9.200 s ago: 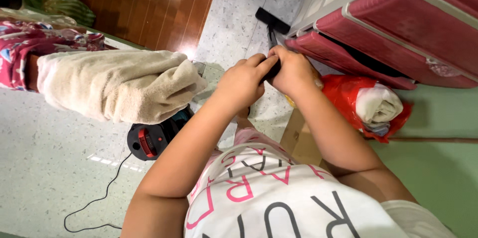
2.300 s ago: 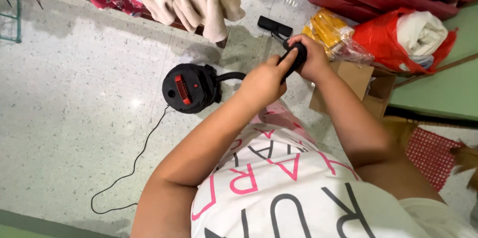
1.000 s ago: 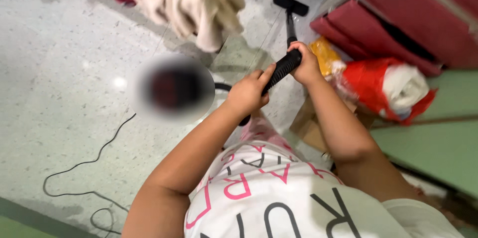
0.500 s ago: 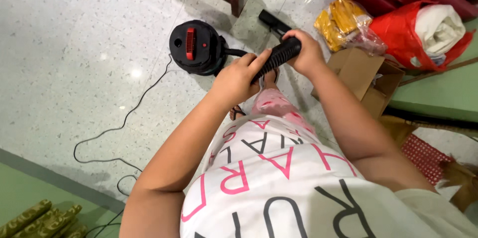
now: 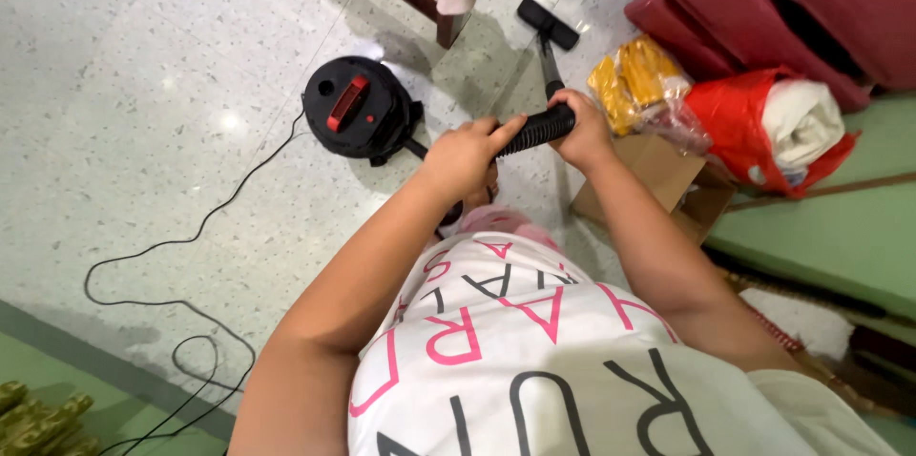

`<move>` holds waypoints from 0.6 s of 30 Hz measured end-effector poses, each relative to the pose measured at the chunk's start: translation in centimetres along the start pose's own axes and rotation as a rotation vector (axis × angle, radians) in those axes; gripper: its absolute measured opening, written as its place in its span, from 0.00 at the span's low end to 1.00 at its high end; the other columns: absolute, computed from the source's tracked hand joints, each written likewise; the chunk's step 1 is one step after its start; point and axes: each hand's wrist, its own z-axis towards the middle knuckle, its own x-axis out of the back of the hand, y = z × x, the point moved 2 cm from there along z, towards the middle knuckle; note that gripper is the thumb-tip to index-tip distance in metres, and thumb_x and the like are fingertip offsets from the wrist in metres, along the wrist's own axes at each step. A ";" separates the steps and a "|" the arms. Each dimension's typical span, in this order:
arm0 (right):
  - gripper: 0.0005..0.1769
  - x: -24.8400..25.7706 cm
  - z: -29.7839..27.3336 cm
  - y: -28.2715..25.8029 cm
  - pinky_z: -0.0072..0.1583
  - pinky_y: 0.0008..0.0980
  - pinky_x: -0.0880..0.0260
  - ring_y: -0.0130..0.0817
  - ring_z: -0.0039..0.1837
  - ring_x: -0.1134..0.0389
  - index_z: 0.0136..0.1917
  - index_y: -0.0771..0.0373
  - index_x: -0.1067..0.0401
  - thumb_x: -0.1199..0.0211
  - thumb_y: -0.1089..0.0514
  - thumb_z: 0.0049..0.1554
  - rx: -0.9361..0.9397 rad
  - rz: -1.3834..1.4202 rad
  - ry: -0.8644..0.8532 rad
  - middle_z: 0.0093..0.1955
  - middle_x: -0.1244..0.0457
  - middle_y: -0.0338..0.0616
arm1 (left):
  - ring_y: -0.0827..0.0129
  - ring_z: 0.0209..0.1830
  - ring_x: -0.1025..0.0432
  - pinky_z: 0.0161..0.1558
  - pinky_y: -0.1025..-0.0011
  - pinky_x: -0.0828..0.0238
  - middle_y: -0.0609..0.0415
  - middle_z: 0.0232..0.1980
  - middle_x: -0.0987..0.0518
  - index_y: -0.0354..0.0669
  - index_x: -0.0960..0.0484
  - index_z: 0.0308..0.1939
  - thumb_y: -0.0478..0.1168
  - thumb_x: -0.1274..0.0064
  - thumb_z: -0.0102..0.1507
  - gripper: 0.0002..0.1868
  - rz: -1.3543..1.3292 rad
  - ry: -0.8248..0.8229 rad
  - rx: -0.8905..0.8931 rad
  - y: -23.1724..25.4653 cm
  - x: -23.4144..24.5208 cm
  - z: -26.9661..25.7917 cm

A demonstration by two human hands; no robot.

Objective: The person vacuums the floor using a vacuum cleaner nozzle, moving it across tiled and wooden surfaces near furniture and storage bins.

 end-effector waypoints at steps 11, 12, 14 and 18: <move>0.26 -5.3 -1.2 1.5 0.66 0.37 0.33 0.47 0.65 0.33 0.52 0.57 0.29 0.21 0.61 0.41 -0.116 0.004 -0.007 0.61 0.35 0.47 | 0.48 0.50 0.26 0.48 0.52 0.26 0.47 0.52 0.24 0.61 0.38 0.73 0.38 0.37 0.52 0.46 0.016 -0.165 -0.011 -4.6 -2.3 -0.1; 0.27 -5.8 -1.6 0.2 0.66 0.37 0.33 0.47 0.65 0.33 0.52 0.57 0.29 0.21 0.61 0.40 -0.114 -0.008 0.009 0.60 0.35 0.47 | 0.47 0.49 0.25 0.47 0.52 0.26 0.47 0.51 0.24 0.60 0.38 0.73 0.39 0.37 0.53 0.45 0.012 -0.148 -0.035 -5.0 -1.5 -1.3; 0.26 -6.9 -2.9 -2.5 0.65 0.38 0.32 0.48 0.64 0.32 0.52 0.56 0.28 0.21 0.61 0.41 -0.187 -0.052 0.014 0.60 0.34 0.46 | 0.47 0.47 0.25 0.46 0.52 0.26 0.47 0.50 0.23 0.59 0.37 0.74 0.39 0.38 0.54 0.44 -0.001 -0.143 -0.109 -6.0 0.1 -3.8; 0.27 -10.6 -8.2 -11.1 0.65 0.40 0.32 0.50 0.64 0.32 0.52 0.56 0.28 0.23 0.63 0.39 -0.192 -0.065 0.055 0.61 0.33 0.46 | 0.49 0.47 0.24 0.45 0.53 0.25 0.48 0.49 0.22 0.56 0.34 0.75 0.35 0.43 0.56 0.41 -0.005 -0.171 -0.230 -7.7 3.3 -12.2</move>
